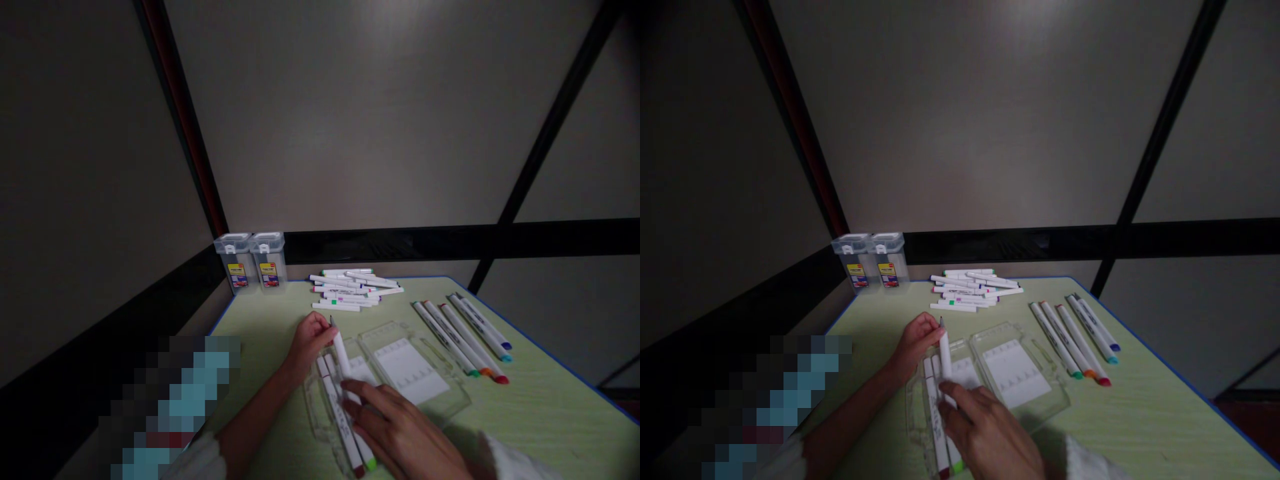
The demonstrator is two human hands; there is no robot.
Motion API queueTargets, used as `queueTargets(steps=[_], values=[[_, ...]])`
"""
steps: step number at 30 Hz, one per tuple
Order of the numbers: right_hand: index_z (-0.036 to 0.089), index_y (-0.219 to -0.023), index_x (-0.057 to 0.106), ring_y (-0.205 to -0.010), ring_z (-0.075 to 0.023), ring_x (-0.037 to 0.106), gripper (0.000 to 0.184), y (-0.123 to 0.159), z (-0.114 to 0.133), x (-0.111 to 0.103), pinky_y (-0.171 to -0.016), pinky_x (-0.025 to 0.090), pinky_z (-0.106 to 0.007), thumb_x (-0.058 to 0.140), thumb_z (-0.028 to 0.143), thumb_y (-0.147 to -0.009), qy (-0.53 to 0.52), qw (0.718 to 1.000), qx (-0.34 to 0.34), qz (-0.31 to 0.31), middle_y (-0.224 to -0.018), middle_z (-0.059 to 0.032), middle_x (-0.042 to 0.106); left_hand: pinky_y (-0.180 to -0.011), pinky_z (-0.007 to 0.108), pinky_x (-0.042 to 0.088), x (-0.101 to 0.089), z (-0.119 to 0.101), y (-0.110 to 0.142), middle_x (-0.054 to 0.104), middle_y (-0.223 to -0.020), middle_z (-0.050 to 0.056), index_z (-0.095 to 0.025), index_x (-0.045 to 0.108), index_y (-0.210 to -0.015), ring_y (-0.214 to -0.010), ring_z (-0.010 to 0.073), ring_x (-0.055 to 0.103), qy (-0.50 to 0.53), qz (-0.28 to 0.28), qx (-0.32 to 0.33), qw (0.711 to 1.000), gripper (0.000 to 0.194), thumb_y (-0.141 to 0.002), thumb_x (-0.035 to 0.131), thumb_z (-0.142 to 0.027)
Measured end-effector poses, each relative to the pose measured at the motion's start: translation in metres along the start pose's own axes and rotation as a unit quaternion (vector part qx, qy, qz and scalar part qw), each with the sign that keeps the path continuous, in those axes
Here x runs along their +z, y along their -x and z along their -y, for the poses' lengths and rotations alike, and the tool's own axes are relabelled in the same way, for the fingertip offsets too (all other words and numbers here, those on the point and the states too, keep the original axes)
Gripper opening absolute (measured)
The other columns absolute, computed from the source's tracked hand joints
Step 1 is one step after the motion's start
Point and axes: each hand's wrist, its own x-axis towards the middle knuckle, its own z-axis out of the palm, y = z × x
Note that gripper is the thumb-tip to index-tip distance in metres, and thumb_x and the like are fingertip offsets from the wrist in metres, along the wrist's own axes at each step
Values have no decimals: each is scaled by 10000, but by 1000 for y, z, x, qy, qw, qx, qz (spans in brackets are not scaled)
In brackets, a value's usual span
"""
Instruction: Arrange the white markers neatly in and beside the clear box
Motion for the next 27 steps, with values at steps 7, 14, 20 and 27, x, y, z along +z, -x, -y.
queueTargets(steps=[7, 14, 20, 27], values=[[163, -1013, 579, -885, -193, 576, 297, 1, -2, 1, -770, 496, -296, 541, 59, -736, 4, 1000, 4, 12, -1126, -62, 567, -462, 169, 343, 4, -2, 0, 426, -513, -80, -177, 375, -625, -471, 50, 424, -28, -24, 35, 999, 249, -594, 609, -259], [149, -1048, 566, -915, -213, 573, 359, 2, -2, 1, -797, 488, -311, 560, 34, -708, 10, 999, 14, 32, -1163, -67, 547, -472, 172, 350, 2, -1, 0, 451, -568, -57, -167, 466, -676, -509, 61, 434, -52, -12, 52, 997, 180, -632, 579, -301], [147, -1057, 551, -951, -208, 567, 355, 2, 0, -2, -803, 484, -298, 511, 25, -726, 0, 1000, 21, 19, -1193, -88, 518, -490, 187, 353, 2, -3, 0, 498, -563, -20, -131, 589, -690, -513, 74, 436, -84, -13, 33, 996, 231, -638, 577, -356], [154, -1063, 533, -985, -215, 555, 385, 2, 1, -5, -793, 486, -297, 453, -5, -722, -2, 999, 47, 10, -1221, -111, 485, -523, 202, 366, 3, -5, 3, 558, -590, 0, -127, 636, -781, -547, 92, 468, -61, -15, 9, 998, 273, -623, 601, -347]])
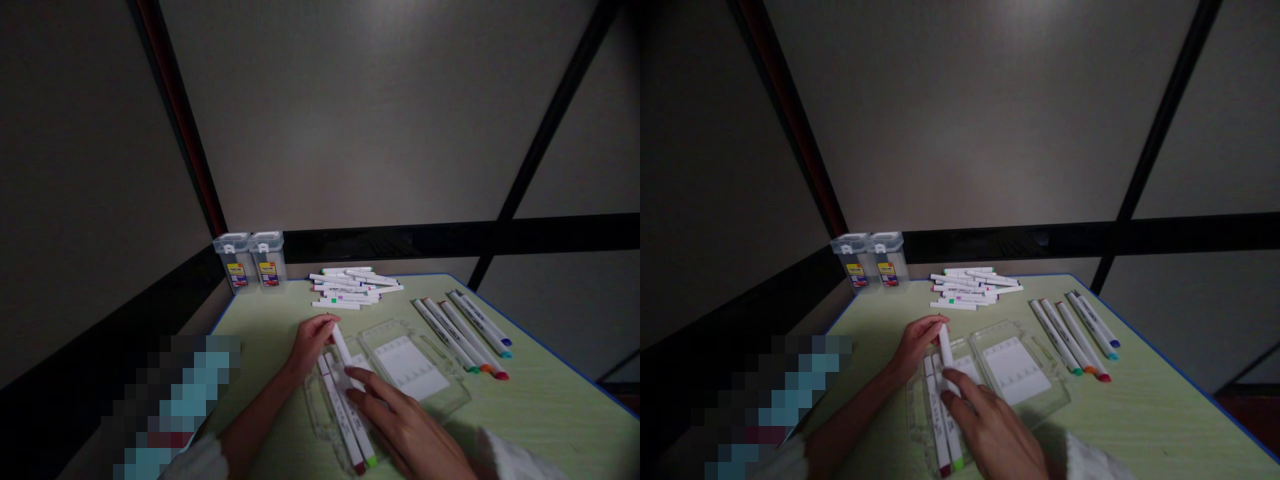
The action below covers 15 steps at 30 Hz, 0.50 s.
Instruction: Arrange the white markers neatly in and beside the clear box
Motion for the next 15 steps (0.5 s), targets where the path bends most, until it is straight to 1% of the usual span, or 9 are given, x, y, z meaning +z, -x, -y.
queueTargets(steps=[4, 11, 15], values=[[182, -1070, 516, -991, -205, 550, 387, 1, -1, 1, -790, 485, -298, 428, 5, -737, 0, 1000, 1, -14, -1206, -95, 497, -540, 208, 369, -1, 1, 0, 593, -651, 20, -122, 635, -815, -570, 99, 490, 19, 10, -14, 1000, 289, -615, 613, -330], [163, -961, 563, -923, -212, 580, 233, 0, -3, 1, -757, 501, -308, 455, 66, -778, 16, 999, -24, -34, -1118, -99, 561, -515, 196, 358, -3, 5, -2, 527, -582, -14, -118, 626, -773, -527, 75, 454, 27, 21, -1, 999, 253, -613, 618, -314], [171, -978, 565, -911, -197, 584, 246, -1, -3, 2, -761, 498, -303, 423, 69, -805, 6, 998, -35, -57, -1111, -90, 571, -500, 191, 347, -2, 3, -2, 506, -556, -21, -120, 623, -741, -512, 70, 435, 19, 15, -2, 1000, 272, -595, 631, -349]])
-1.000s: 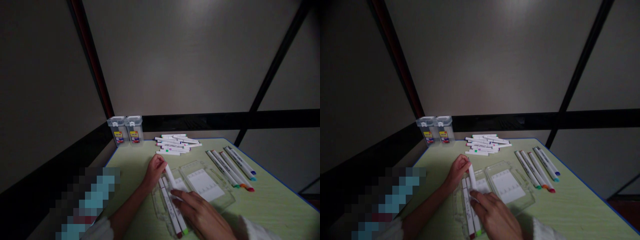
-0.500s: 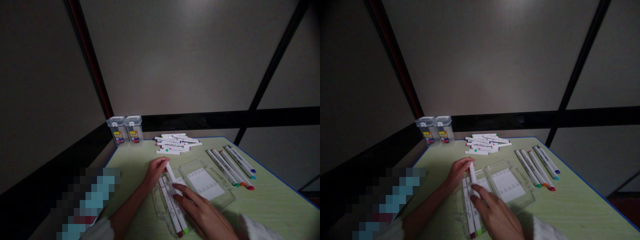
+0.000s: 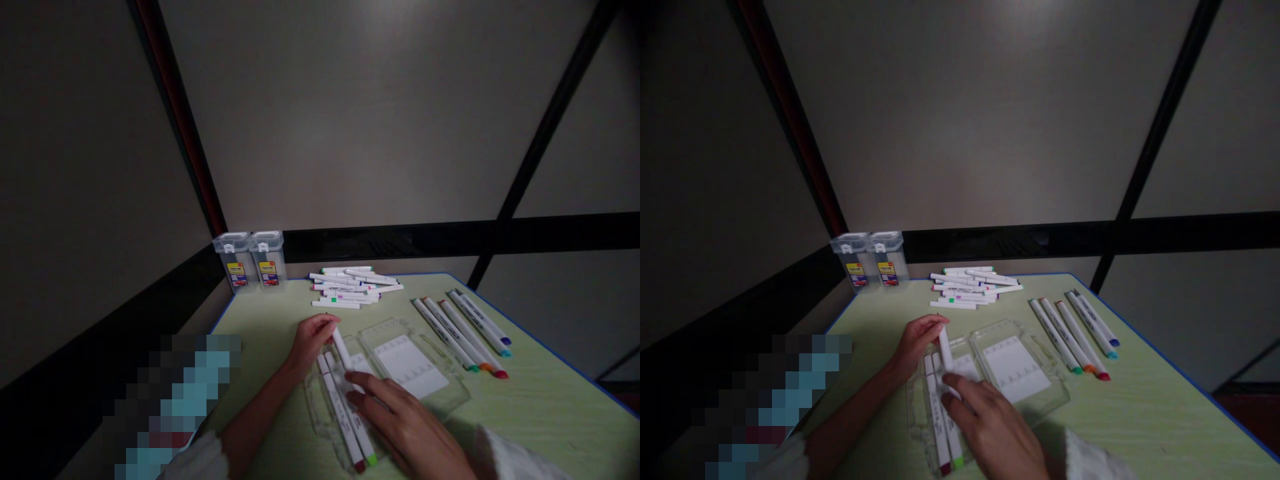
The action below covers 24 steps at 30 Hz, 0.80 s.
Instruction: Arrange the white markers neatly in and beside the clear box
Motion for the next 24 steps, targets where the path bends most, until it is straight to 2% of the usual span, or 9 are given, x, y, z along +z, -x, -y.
queueTargets(steps=[6, 13, 19, 24], values=[[180, -984, 575, -892, -184, 593, 255, 1, 0, 0, -768, 497, -294, 409, 75, -822, -17, 1000, -9, -2, -1065, -58, 605, -481, 188, 327, 2, -3, 1, 501, -555, -20, -120, 618, -710, -506, 67, 420, -8, -1, 0, 1000, 273, -581, 639, -360], [185, -991, 568, -928, -163, 582, 251, 1, 0, 3, -788, 485, -256, 371, 107, -856, -31, 1000, 2, -8, -1082, -63, 592, -464, 185, 317, 4, -4, 1, 493, -541, -26, -126, 614, -693, -487, 62, 407, -18, -1, 4, 1000, 282, -576, 642, -381], [164, -979, 568, -900, -175, 598, 282, 0, 2, 1, -764, 500, -282, 299, 166, -892, -32, 999, 16, -19, -1101, -92, 572, -506, 195, 346, 3, -4, 2, 548, -578, -2, -124, 630, -738, -529, 84, 456, -19, 7, -2, 1000, 271, -612, 611, -362], [164, -963, 567, -834, -164, 620, 314, 0, 3, -2, -728, 514, -272, 260, 157, -896, -34, 999, 21, -35, -1082, -101, 578, -539, 215, 372, -2, 1, 1, 613, -687, 36, -127, 635, -818, -560, 103, 499, -1, 19, -27, 999, 318, -609, 612, -366]])
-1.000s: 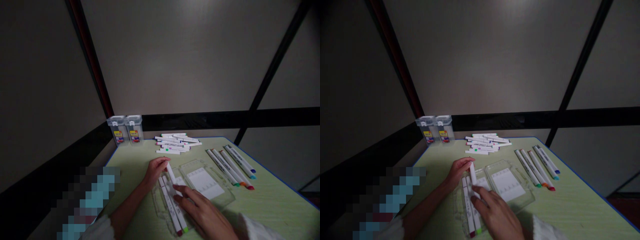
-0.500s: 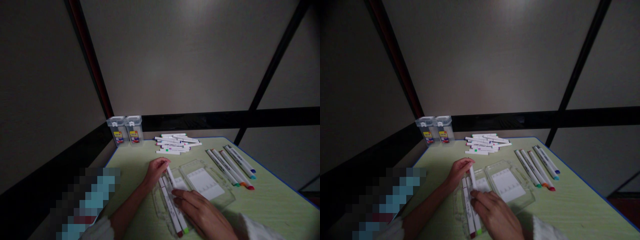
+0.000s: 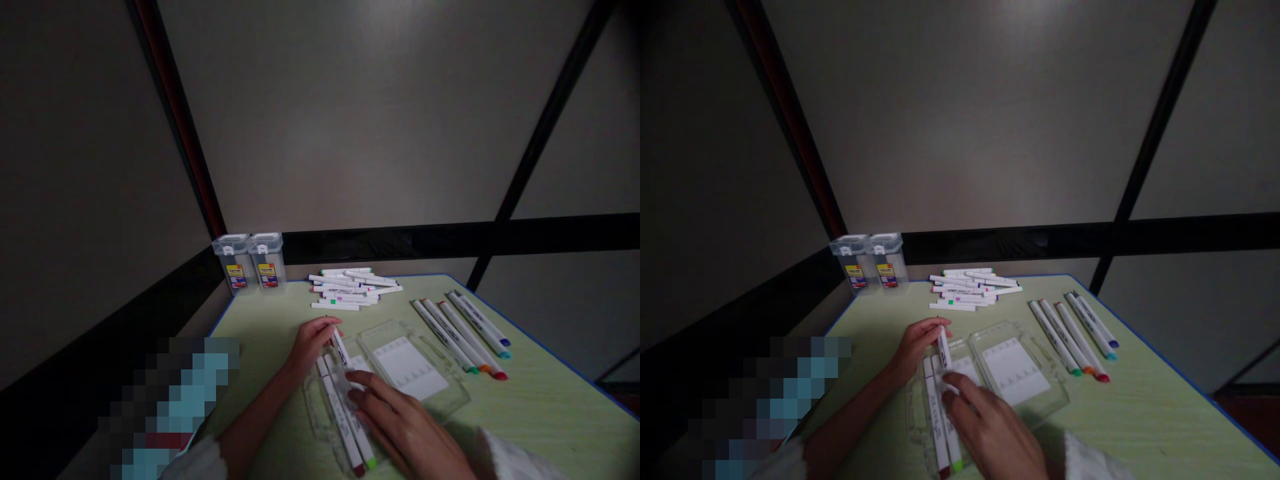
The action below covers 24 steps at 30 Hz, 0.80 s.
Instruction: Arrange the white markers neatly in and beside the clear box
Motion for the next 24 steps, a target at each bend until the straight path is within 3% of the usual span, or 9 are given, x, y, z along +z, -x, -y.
queueTargets(steps=[12, 17, 24], values=[[152, -972, 571, -915, -193, 589, 251, 1, -1, 4, -773, 495, -288, 388, 74, -820, 20, 998, -13, 51, -1117, -95, 563, -502, 194, 341, 2, -4, 1, 496, -546, -24, -122, 627, -765, -510, 70, 427, -3, -3, 14, 1000, 295, -584, 642, -353], [166, -895, 579, -892, -178, 598, 228, 1, 1, -1, -764, 498, -274, 364, 106, -851, -8, 999, 3, 44, -1105, -90, 566, -474, 188, 310, 5, -8, 3, 470, -524, -33, -116, 609, -720, -490, 63, 400, -10, -3, 16, 1000, 268, -583, 637, -346], [156, -930, 580, -863, -172, 609, 285, 1, 0, 1, -753, 504, -274, 298, 151, -887, -8, 999, 3, 51, -1111, -98, 554, -446, 183, 282, 6, -7, 1, 442, -515, -47, -122, 584, -677, -471, 57, 371, -26, -10, 22, 999, 266, -579, 631, -365]])
